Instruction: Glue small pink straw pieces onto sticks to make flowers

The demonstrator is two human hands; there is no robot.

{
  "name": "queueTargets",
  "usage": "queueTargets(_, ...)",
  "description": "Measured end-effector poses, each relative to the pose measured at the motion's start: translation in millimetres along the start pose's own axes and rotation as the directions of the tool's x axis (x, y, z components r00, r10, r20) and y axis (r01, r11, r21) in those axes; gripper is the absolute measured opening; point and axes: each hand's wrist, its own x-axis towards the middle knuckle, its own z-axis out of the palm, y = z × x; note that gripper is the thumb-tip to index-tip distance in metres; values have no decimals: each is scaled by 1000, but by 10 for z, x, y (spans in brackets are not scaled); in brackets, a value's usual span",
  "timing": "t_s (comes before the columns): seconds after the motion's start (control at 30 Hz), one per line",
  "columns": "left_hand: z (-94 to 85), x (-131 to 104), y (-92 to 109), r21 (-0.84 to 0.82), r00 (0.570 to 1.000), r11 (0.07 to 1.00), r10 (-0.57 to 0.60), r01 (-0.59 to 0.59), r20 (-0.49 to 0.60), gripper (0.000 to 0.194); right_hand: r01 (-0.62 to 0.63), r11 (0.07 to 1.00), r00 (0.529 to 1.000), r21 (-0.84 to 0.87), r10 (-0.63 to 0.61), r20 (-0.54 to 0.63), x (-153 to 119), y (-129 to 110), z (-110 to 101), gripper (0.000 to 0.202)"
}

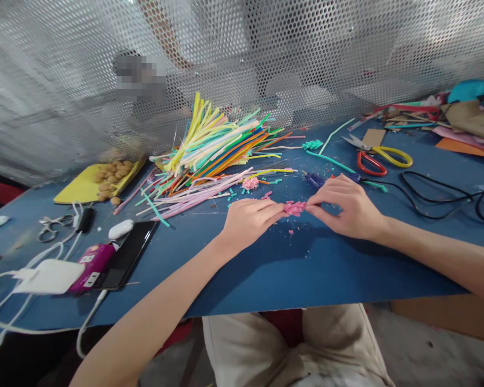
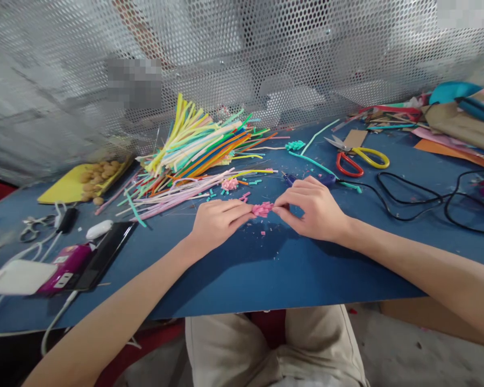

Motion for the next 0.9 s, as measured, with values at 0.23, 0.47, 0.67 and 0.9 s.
queueTargets(0.23, 28, -23, -6, -3, 999, 999, -46, 46, -7, 25, 7, 1000, 1000, -6, -7, 13, -7, 20, 19, 4)
queueTargets(0.47, 85, -80, -64, -45, 1000, 999, -26, 26, -12, 20, -41, 999, 998, 31, 39, 50, -12, 23, 44, 8)
queueTargets(0.67, 50, -60, -47, -127, 996, 988, -84, 87, 31, 22, -44, 999, 997, 17, 43, 67, -28, 49, 48, 10)
queueTargets(0.9, 47, -61, -50, -120, 979, 974, -183, 193, 87, 27, -38, 999, 994, 15, 36, 99, -27, 68, 35, 13)
